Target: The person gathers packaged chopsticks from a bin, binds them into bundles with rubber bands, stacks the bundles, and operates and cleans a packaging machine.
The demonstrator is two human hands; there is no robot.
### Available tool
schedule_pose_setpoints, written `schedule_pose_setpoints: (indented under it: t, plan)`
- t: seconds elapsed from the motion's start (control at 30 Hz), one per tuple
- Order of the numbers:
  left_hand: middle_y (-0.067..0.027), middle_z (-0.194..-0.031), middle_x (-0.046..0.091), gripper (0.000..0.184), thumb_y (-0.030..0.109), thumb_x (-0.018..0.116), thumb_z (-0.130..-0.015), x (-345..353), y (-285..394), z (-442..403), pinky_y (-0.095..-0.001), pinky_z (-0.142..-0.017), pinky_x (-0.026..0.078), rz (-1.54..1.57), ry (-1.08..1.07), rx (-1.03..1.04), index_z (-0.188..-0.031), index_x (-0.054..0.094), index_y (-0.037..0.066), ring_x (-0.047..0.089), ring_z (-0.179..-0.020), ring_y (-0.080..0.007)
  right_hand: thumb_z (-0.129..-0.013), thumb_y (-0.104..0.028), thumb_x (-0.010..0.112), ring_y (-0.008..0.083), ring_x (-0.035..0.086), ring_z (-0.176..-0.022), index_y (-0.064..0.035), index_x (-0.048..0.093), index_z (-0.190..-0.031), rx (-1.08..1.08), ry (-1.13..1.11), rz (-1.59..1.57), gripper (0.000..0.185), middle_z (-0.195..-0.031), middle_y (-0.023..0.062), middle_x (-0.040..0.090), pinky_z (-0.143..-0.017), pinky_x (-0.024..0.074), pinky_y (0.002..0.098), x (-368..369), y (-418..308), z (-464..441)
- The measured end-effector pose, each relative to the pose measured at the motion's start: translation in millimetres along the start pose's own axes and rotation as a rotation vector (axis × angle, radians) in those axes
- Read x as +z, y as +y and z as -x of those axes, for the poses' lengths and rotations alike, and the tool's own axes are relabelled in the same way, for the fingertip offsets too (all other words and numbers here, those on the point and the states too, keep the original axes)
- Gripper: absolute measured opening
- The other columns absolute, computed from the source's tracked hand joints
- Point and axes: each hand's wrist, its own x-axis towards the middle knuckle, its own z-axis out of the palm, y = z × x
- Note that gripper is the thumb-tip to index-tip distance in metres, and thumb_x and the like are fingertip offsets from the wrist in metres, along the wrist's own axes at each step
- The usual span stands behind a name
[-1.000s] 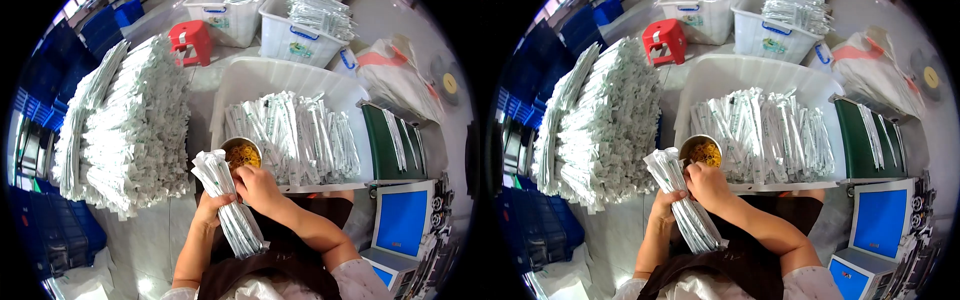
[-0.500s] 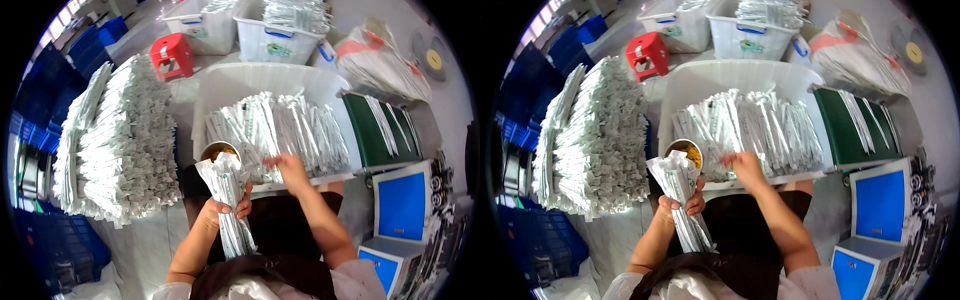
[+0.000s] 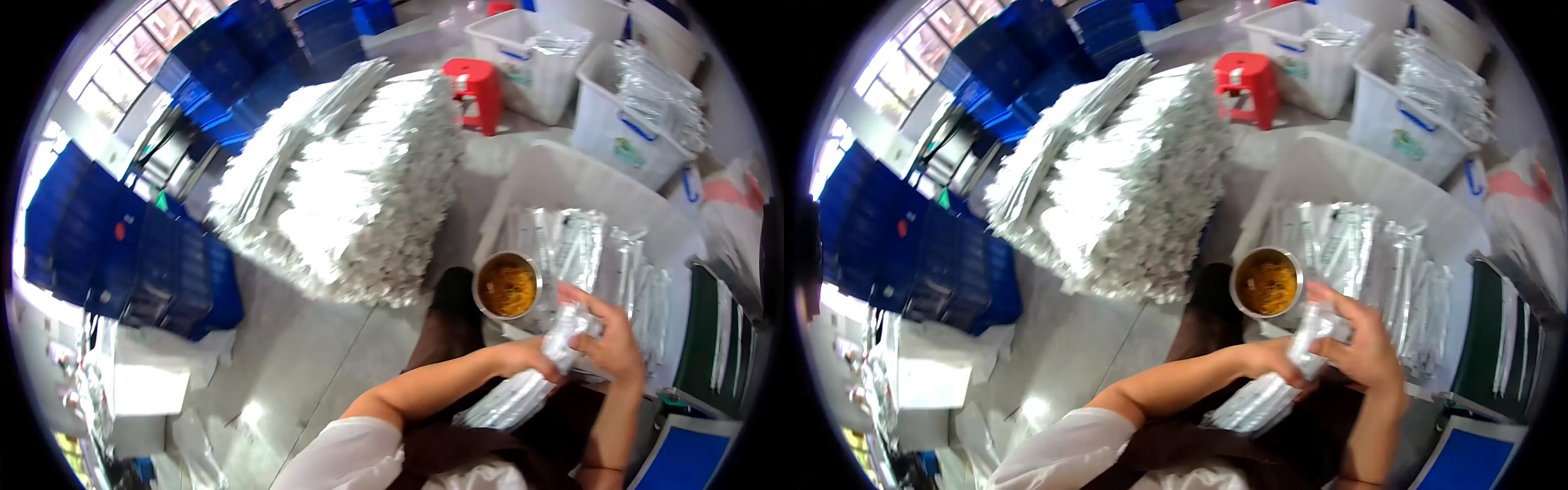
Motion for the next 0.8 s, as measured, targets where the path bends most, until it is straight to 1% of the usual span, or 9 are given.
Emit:
schedule_pose_setpoints:
  t: [0.07,0.13,0.2,0.3,0.4,0.53,0.67,0.73,0.8]
  plan:
    - [-0.0133,-0.07,0.057,0.025,0.0,0.063,-0.059,16.8,2.9,-2.1,-0.0322,-0.058,0.047,-0.254,0.077,-0.04,-0.083,0.054,-0.003,0.058,-0.063,-0.0223,-0.06,-0.011,0.073,0.0195,0.06,-0.091,0.0027,0.064,-0.091,0.192,-0.405,0.221,0.035,-0.095,0.0143,0.063,-0.077,0.0461,0.028,-14.7,-12.0,-9.7]
    - [-0.0144,-0.073,0.058,0.026,-0.001,0.066,-0.061,4.8,-15.4,-9.9,-0.0304,-0.061,0.048,0.059,-0.107,-0.066,-0.083,0.053,-0.005,0.059,-0.066,-0.0225,-0.056,-0.008,0.073,0.0165,0.062,-0.079,0.0012,0.065,-0.073,0.221,-0.459,0.347,0.021,-0.081,0.0118,0.065,-0.068,0.0473,0.0272,-7.1,-21.4,-16.6]
    - [-0.0148,-0.079,0.057,0.037,0.007,0.07,-0.062,7.7,-13.3,-8.3,-0.0307,-0.064,0.047,0.064,-0.119,-0.028,-0.091,0.051,-0.005,0.059,-0.068,-0.0236,-0.058,-0.013,0.071,0.0221,0.06,-0.086,0.001,0.064,-0.078,0.049,-0.44,0.247,0.026,-0.085,0.0121,0.063,-0.076,0.0451,0.0295,-9.8,-17.5,-14.0]
    - [-0.0091,-0.085,0.057,0.055,0.029,0.076,-0.061,4.5,-12.0,14.0,-0.0273,-0.072,0.043,-0.169,-0.073,0.082,-0.1,0.05,0.001,0.054,-0.079,-0.0159,-0.057,-0.035,0.077,0.0254,0.057,-0.089,-0.0033,0.048,-0.116,-0.209,0.261,-0.259,0.073,-0.092,0.013,0.06,-0.079,0.0462,0.034,10.8,2.4,-11.3]
    - [-0.0072,-0.102,0.054,0.067,0.028,0.074,-0.065,-25.6,-56.6,56.8,-0.0281,-0.086,0.038,-0.183,-0.062,-0.087,-0.119,0.045,0.0,0.049,-0.094,-0.0149,-0.054,-0.037,0.078,0.024,0.058,-0.079,-0.0042,0.043,-0.117,0.307,0.274,-0.787,0.08,-0.091,0.0141,0.058,-0.073,0.0486,0.0348,35.7,79.1,12.1]
    - [-0.0075,-0.113,0.051,0.067,0.022,0.074,-0.068,-21.4,-86.0,103.4,-0.031,-0.094,0.032,-0.168,0.168,0.058,-0.122,0.042,-0.001,0.044,-0.107,-0.016,-0.061,-0.025,0.071,0.0239,0.059,-0.075,-0.0039,0.043,-0.114,0.375,0.176,-1.008,0.064,-0.086,0.0116,0.057,-0.07,0.05,0.0343,104.3,82.5,12.5]
    - [-0.0092,-0.113,0.051,0.074,0.017,0.074,-0.062,3.0,4.8,120.0,-0.0286,-0.092,0.035,-0.516,0.53,0.073,-0.124,0.038,-0.001,0.047,-0.105,-0.0165,-0.064,-0.023,0.072,0.0247,0.056,-0.091,0.0001,0.038,-0.121,0.223,-0.006,-0.821,0.07,-0.099,0.014,0.056,-0.078,0.0476,0.0343,96.2,23.1,-46.1]
    - [-0.0122,-0.114,0.051,0.078,0.018,0.075,-0.06,-6.1,76.3,142.3,-0.0308,-0.094,0.035,-0.567,0.672,0.308,-0.125,0.037,-0.001,0.047,-0.107,-0.0197,-0.068,-0.03,0.072,0.0246,0.054,-0.096,0.0006,0.036,-0.123,0.076,0.083,-0.889,0.072,-0.107,0.0142,0.054,-0.081,0.0457,0.0339,97.5,0.4,-75.1]
    - [-0.0184,-0.104,0.057,0.08,0.033,0.077,-0.06,-8.8,170.5,178.9,-0.0437,-0.086,0.046,-0.76,1.022,0.273,-0.122,0.039,-0.001,0.055,-0.097,-0.0332,-0.075,-0.026,0.067,0.0227,0.054,-0.095,0.0013,0.037,-0.122,0.029,0.027,-0.844,0.062,-0.106,0.0133,0.054,-0.08,0.045,0.0324,82.0,-3.3,-91.1]
